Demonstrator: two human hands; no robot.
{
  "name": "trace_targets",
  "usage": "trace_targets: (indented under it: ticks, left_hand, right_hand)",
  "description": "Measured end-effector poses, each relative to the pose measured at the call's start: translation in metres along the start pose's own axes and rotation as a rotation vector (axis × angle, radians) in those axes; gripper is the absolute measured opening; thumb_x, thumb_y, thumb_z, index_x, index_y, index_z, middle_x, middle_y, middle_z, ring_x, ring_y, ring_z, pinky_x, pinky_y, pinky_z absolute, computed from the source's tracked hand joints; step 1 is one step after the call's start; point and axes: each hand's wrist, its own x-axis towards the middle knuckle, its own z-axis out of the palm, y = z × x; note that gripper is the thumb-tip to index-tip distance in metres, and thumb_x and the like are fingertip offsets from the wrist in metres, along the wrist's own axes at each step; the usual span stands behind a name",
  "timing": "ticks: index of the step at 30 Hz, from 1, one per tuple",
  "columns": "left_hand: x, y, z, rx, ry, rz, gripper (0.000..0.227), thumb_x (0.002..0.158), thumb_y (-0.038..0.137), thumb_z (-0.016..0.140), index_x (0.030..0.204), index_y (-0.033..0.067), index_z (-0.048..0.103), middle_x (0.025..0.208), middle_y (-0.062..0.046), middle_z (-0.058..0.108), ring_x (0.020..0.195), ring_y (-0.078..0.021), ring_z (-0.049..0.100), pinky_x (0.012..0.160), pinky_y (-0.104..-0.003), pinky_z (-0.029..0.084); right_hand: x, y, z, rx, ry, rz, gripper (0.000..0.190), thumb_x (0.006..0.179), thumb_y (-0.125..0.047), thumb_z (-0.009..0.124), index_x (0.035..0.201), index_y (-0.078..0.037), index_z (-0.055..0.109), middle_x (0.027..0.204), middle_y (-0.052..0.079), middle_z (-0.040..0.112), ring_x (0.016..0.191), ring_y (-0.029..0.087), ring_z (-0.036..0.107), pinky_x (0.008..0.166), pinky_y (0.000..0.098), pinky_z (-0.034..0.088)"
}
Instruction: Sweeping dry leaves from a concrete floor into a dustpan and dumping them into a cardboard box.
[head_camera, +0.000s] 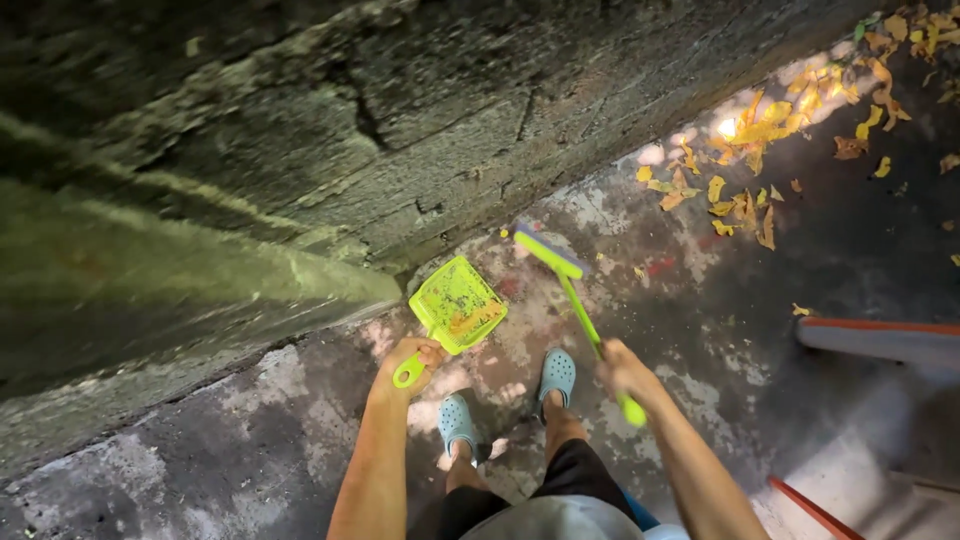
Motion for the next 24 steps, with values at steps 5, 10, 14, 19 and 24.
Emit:
trace_targets:
  ticks: [5,10,14,19,24]
  left_hand:
    - [0.010,-0.005,-0.030,-0.065,-0.094,-0.010,0.022,0.088,-0.011,0.049,0.109,-0.0083,0.041,0.079,-0.009,0.045,0.054,-0.0120,0.044,0.044,-0.020,0.039]
    - [0.035,-0.002,-0.058,-0.027,-0.077,-0.023,0.021,0.086,-0.012,0.051,0.102,-0.0022,0.041,0.077,-0.009,0.046,0.051,-0.0125,0.044,0.043,-0.022,0.038]
    - [0.026,-0.007,-0.050,0.024,-0.126,-0.030,0.020,0.086,-0.012,0.051,0.101,-0.0024,0.041,0.078,-0.009,0.048,0.051,-0.0114,0.045,0.043,-0.021,0.039]
    - [0.003,-0.003,-0.041,0.035,-0.073,-0.043,0.019,0.086,-0.011,0.050,0.104,-0.0074,0.044,0.082,-0.014,0.052,0.051,-0.0096,0.045,0.041,-0.017,0.039]
    - [0.014,-0.009,-0.045,0.098,-0.003,-0.031,0.019,0.088,-0.011,0.049,0.107,-0.0130,0.044,0.084,-0.018,0.055,0.050,-0.0075,0.045,0.039,-0.017,0.038]
  right_hand:
    - [0.085,0.055,0.075,0.556,-0.158,-0.528,0.030,0.076,-0.004,0.071,0.102,-0.001,0.057,0.079,0.005,0.056,0.064,0.014,0.057,0.053,0.0280,0.047]
    - [-0.025,-0.041,0.078,0.149,-0.171,-0.382,0.031,0.076,-0.008,0.067,0.107,-0.003,0.066,0.074,0.002,0.058,0.060,0.012,0.060,0.053,0.0268,0.050]
    - [-0.146,-0.054,0.051,0.145,-0.122,0.024,0.039,0.080,-0.007,0.063,0.118,-0.017,0.067,0.061,0.005,0.057,0.048,0.015,0.054,0.045,0.0337,0.044]
    - [-0.126,-0.010,0.044,0.262,-0.074,0.043,0.020,0.087,-0.007,0.058,0.094,0.008,0.070,0.056,0.010,0.058,0.043,0.019,0.055,0.039,0.0354,0.043]
    - [-0.045,0.028,0.043,0.825,-0.040,0.109,0.027,0.096,-0.016,0.057,0.090,0.009,0.066,0.056,0.010,0.055,0.041,0.017,0.047,0.035,0.0309,0.037]
